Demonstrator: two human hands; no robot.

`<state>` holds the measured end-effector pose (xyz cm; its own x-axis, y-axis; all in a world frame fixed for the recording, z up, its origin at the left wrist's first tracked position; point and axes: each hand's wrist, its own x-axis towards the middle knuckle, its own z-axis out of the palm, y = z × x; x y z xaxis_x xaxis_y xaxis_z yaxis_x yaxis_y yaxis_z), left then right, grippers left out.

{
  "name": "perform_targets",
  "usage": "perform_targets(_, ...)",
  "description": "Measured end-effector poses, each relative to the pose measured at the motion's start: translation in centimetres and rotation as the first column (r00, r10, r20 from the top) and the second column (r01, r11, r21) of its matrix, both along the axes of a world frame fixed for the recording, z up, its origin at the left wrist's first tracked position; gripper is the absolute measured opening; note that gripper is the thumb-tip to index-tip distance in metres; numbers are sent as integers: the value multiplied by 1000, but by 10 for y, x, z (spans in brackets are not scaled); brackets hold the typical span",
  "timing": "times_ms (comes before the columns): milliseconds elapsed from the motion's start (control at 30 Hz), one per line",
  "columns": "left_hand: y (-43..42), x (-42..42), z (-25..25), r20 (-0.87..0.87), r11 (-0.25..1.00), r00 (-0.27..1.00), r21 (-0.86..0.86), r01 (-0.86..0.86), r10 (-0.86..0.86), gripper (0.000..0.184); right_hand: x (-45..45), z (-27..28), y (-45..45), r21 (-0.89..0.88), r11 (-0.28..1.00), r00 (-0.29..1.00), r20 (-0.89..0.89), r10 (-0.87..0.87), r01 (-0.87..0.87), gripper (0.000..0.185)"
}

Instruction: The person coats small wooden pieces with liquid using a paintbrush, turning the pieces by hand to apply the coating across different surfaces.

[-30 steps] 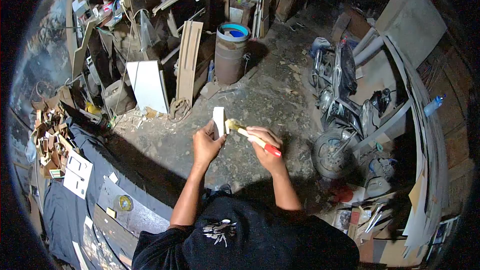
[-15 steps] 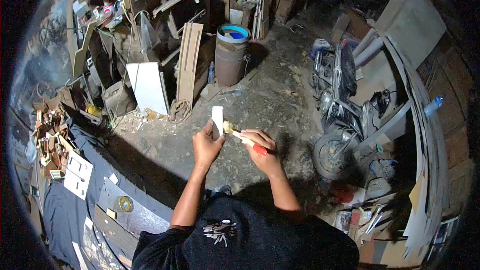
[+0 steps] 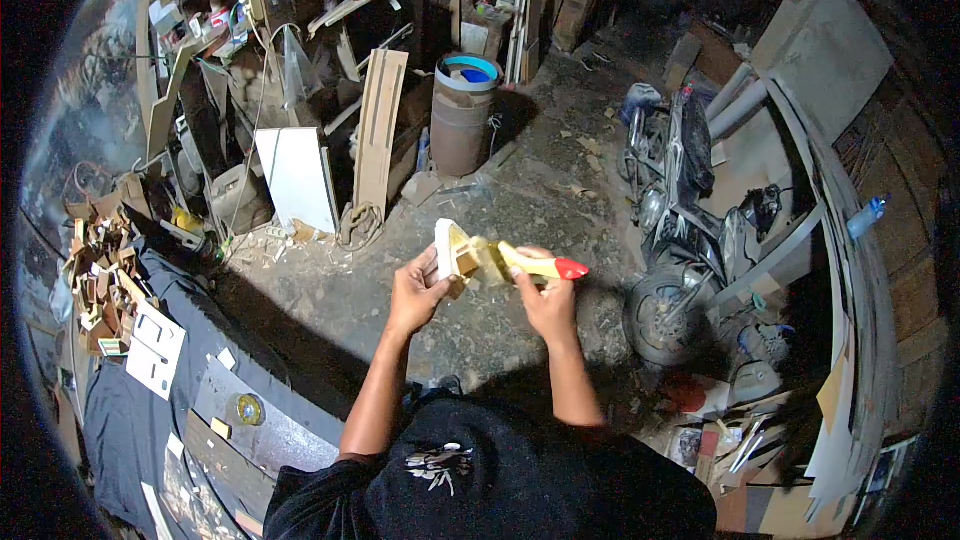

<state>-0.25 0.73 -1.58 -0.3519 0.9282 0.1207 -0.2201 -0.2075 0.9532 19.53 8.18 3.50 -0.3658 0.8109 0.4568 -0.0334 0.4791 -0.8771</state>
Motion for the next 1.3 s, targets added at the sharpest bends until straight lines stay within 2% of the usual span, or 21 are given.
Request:
perform_targets(100, 2, 1, -2, 2, 1000, 1000, 26, -17, 17, 62, 2, 8, 0, 14, 990, 989, 32, -143, 143, 25)
perform_targets(167, 3, 5, -1, 1, 1000, 1000, 19, 11, -11, 62, -3, 6, -8, -29, 993, 993, -29, -114, 113, 25)
perform_targets(233, 4, 7, -2, 9, 1000, 1000, 16, -9, 9, 61, -3, 9, -21, 197, 980, 990, 123, -62, 37, 25)
perform_targets(300, 6, 6, -1, 15, 999, 999, 12, -32, 32, 61, -5, 16, -29, 191, 978, 990, 132, 53, -78, 24)
perform_targets(333, 5, 3, -1, 65, 999, 997, 6, -39, 39, 61, -4, 16, -34, -19, 994, 989, 100, 113, -112, 22)
perform_targets(367, 5, 1, -1, 115, 999, 992, -1, -46, 46, 60, -4, 17, -34, -20, 993, 989, 98, 114, -113, 22)
perform_targets(433, 5, -3, -5, 99, 998, 994, 21, -54, 52, 60, 0, 19, -31, 103, 990, 988, 129, 81, -95, 21)
perform_targets(533, 3, -4, -9, 101, 1000, 995, 8, -24, 23, 62, 9, 43, -19, 265, 964, 979, 191, -73, 20, 24)
perform_targets(600, 1, -1, -11, 22, 998, 998, 33, 62, -62, 63, 13, 52, -10, 340, 939, 976, 183, -117, 49, 29)
perform_targets(700, 4, 6, -10, 4, 994, 995, 41, 104, -104, 64, 12, 63, -12, 358, 934, 967, 238, -85, -6, 27)
perform_targets(733, 5, 10, -8, 4, 993, 994, 42, 107, -108, 64, 11, 60, -10, 372, 926, 973, 229, -20, -68, 27)
perform_targets(767, 5, 13, -6, 6, 993, 994, 56, 107, -108, 64, 9, 55, -14, 295, 952, 974, 227, 19, -87, 26)
perform_targets(833, 3, 15, -1, 8, 992, 994, 69, 105, -106, 64, 9, 52, -13, 303, 947, 956, 294, 12, -105, 23)
perform_targets(933, 0, 12, 2, -30, 998, 998, 15, 56, -56, 65, 16, 45, -2, 237, 972, 958, 276, -73, 6, 16)
perform_targets(967, -1, 10, 2, -10, 998, 998, 25, 57, -56, 65, 18, 43, 3, 308, 949, 937, 307, -168, 69, 17)
perform_targets(1033, -2, 9, 5, 11, 998, 998, 38, 57, -57, 65, 23, 42, 9, 311, 946, 921, 332, -203, 97, 17)
perform_targets(1067, -2, 8, 6, -30, 997, 997, 17, 74, -74, 65, 22, 42, 8, 312, 945, 922, 331, -202, 94, 17)
perform_targets(1133, 0, 7, 4, -69, 996, 994, -4, 89, -89, 65, 17, 43, 2, 272, 962, 983, 163, -83, 36, 18)
perform_targets(1167, 2, 8, -2, -67, 996, 994, 19, 83, -82, 65, 13, 41, 0, 298, 955, 990, 136, -42, -1, 18)
perform_targets(1233, 2, 13, -5, -70, 996, 994, 41, 85, -82, 64, 8, 50, -7, 430, 900, 980, 197, -21, -67, 18)
perform_targets(1300, 2, 18, -2, -22, 995, 999, 95, 41, -39, 64, 7, 42, -3, 466, 883, 979, 197, -46, -52, 18)
